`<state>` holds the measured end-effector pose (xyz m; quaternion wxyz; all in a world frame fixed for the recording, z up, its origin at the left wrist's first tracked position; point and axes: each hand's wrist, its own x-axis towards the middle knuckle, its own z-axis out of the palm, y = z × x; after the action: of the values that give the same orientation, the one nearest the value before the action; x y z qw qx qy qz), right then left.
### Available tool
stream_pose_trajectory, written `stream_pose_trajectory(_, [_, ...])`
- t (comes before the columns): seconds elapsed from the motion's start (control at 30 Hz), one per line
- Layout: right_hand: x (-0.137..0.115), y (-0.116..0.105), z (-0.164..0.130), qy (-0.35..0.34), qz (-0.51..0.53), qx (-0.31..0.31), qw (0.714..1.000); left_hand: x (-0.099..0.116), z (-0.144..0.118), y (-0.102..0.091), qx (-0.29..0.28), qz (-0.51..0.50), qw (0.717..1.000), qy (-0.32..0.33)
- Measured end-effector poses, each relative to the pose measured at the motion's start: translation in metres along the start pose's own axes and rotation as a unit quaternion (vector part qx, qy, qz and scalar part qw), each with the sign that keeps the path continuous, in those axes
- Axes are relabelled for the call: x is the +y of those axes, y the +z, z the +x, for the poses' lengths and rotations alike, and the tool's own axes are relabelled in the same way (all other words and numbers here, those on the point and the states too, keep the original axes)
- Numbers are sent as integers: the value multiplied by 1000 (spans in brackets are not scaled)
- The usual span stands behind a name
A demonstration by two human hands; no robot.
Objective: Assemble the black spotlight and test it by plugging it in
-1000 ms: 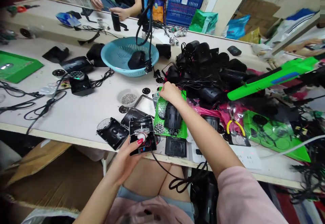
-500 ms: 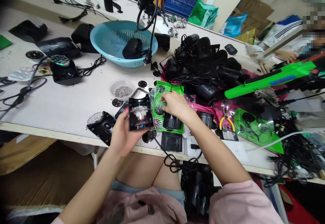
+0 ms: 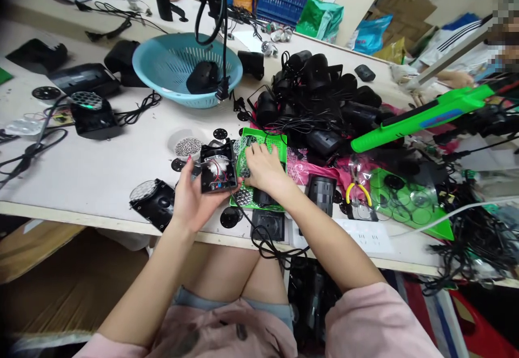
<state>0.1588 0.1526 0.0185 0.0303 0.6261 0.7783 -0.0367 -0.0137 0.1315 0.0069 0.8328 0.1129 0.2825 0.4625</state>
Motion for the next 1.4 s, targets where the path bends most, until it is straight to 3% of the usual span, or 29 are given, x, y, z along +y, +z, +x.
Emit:
stream_pose_trajectory(0.2, [11, -3, -6, -50, 91, 41, 994, -1, -3, -1, 15, 9, 1000, -3])
stream_pose_trajectory(0.37, [22, 0, -8, -74, 167, 79, 980, -2, -20, -1, 30, 39, 999, 13])
stream_pose_trajectory(0.5, [24, 0, -11, -51, 228, 149, 961, -5, -41, -7, 59, 64, 996, 32])
stream_pose_trajectory(0.63, [20, -6, -20, -8, 259, 242, 935, -15, -56, -12, 92, 75, 993, 11])
stream_pose_trajectory(0.8, [4, -16, -36, -22, 268, 286, 920, -26, -62, -11, 99, 76, 992, 4])
stream_pose_trajectory(1.0, [-30, -37, -72, 13, 389, 373, 842, -35, -71, -6, 97, 88, 991, -4])
stream_pose_trajectory(1.17, [-46, -37, -88, -19, 380, 370, 847, -44, -80, -2, 62, 90, 994, -7])
stream_pose_trajectory(1.4, [-45, -25, -99, -49, 342, 371, 862, -48, -88, 1, 53, 89, 994, -23])
